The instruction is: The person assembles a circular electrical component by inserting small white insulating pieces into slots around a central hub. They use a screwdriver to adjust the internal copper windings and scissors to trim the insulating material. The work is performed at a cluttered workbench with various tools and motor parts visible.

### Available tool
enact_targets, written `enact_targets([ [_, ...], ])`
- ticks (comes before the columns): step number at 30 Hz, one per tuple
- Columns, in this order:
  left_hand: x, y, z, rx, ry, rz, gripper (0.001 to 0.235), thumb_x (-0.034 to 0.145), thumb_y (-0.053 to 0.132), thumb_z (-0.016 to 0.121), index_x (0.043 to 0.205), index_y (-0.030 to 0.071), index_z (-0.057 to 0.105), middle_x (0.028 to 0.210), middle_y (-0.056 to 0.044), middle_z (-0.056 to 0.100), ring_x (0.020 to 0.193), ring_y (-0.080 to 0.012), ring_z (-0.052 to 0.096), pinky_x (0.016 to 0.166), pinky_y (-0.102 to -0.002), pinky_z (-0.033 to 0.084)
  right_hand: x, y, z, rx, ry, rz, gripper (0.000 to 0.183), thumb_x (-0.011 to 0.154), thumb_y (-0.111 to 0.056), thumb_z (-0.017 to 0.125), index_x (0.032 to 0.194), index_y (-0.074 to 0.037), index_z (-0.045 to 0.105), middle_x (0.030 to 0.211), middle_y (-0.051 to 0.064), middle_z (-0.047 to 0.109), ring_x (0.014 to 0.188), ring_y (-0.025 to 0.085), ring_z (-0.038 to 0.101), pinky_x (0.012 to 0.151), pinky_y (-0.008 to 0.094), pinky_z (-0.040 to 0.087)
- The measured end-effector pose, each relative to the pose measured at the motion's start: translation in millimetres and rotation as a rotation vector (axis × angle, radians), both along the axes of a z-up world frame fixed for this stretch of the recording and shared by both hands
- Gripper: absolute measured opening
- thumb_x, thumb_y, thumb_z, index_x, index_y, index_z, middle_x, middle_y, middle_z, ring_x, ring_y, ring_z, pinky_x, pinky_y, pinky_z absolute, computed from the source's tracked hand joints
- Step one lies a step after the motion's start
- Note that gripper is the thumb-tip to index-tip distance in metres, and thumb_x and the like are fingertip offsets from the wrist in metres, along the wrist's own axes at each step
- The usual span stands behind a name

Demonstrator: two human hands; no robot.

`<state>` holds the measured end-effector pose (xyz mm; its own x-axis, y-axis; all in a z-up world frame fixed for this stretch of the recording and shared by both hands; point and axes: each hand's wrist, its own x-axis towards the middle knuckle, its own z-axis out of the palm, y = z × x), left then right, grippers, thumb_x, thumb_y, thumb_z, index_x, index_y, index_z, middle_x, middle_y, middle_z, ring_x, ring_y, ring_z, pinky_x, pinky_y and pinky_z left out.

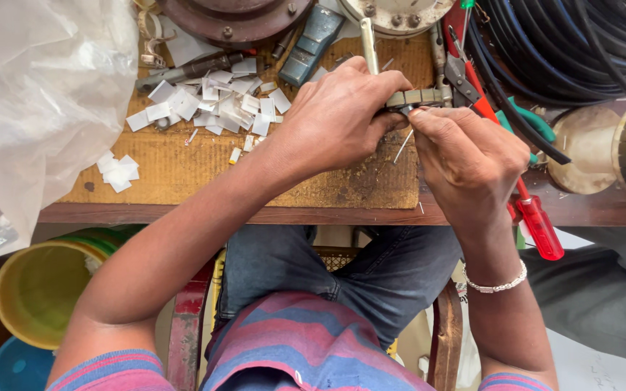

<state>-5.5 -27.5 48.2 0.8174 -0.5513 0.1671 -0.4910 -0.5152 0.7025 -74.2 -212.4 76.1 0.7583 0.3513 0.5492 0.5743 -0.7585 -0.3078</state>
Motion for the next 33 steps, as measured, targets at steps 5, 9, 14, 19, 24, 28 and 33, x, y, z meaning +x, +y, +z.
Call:
enact_targets([
  [5, 0, -2, -2, -0.009, 0.007, 0.022, 0.031, 0.087, 0.026, 0.074, 0.113, 0.01, 0.067, 0.095, -0.017, 0.07, 0.102, -0.0387, 0.065, 0.077, -0.054, 0.052, -5, 5, -10, 0.01, -0.052, -0.051, 0.021, 0.095, 0.013, 0.081, 0.11, 0.002, 0.072, 0.1, 0.016, 0.074, 0.091, 0.027, 0.075, 0.081, 0.033, 0.06],
  [9, 6, 0, 5, 0.013, 0.053, -0.002, 0.03, 0.086, 0.025, 0.073, 0.111, 0.009, 0.066, 0.096, -0.02, 0.067, 0.1, -0.0403, 0.065, 0.076, -0.054, 0.052, -4, 12, -19, 0.012, -0.089, -0.088, 0.02, 0.1, 0.014, 0.079, 0.115, 0.002, 0.073, 0.103, 0.016, 0.074, 0.097, 0.027, 0.077, 0.086, 0.032, 0.062],
  [14, 14, -3, 6, 0.103, 0.085, -0.089, 0.026, 0.09, 0.025, 0.072, 0.106, 0.005, 0.066, 0.096, -0.018, 0.069, 0.106, -0.0383, 0.063, 0.084, -0.053, 0.052, -6, 12, -17, -0.061, -0.092, -0.108, 0.021, 0.097, 0.012, 0.077, 0.115, 0.003, 0.071, 0.109, 0.017, 0.073, 0.101, 0.03, 0.075, 0.087, 0.034, 0.06],
  [19, 15, -1, -1, 0.015, 0.123, -0.123, 0.024, 0.087, 0.018, 0.071, 0.108, 0.008, 0.069, 0.1, -0.017, 0.07, 0.107, -0.038, 0.062, 0.086, -0.052, 0.05, -9, 7, -8, -0.067, 0.001, -0.096, 0.018, 0.098, 0.009, 0.077, 0.114, 0.001, 0.071, 0.108, 0.015, 0.073, 0.098, 0.03, 0.075, 0.087, 0.038, 0.06],
  [24, 17, -2, -8, -0.029, 0.095, -0.175, 0.028, 0.086, 0.018, 0.073, 0.111, 0.007, 0.067, 0.101, -0.017, 0.071, 0.107, -0.0397, 0.06, 0.09, -0.051, 0.048, -8, 7, -20, -0.059, -0.08, -0.114, 0.019, 0.099, 0.009, 0.078, 0.113, -0.002, 0.072, 0.107, 0.009, 0.072, 0.1, 0.027, 0.066, 0.089, 0.036, 0.054],
  [28, 17, 3, -8, 0.001, 0.076, -0.204, 0.031, 0.087, 0.017, 0.073, 0.114, 0.006, 0.064, 0.102, -0.018, 0.07, 0.108, -0.0405, 0.059, 0.09, -0.052, 0.048, -11, 10, -26, -0.138, -0.21, -0.19, 0.02, 0.095, 0.002, 0.085, 0.11, -0.008, 0.078, 0.105, 0.003, 0.074, 0.097, 0.025, 0.05, 0.086, 0.038, 0.042],
  [33, 10, 11, -8, -0.039, -0.055, -0.308, 0.038, 0.087, 0.015, 0.075, 0.121, 0.007, 0.063, 0.101, -0.017, 0.069, 0.109, -0.0392, 0.06, 0.087, -0.05, 0.049, -22, 15, -32, -0.005, -0.245, -0.283, 0.019, 0.091, -0.017, 0.089, 0.098, -0.007, 0.075, 0.1, 0.008, 0.053, 0.095, 0.027, 0.048, 0.086, 0.044, 0.041],
])
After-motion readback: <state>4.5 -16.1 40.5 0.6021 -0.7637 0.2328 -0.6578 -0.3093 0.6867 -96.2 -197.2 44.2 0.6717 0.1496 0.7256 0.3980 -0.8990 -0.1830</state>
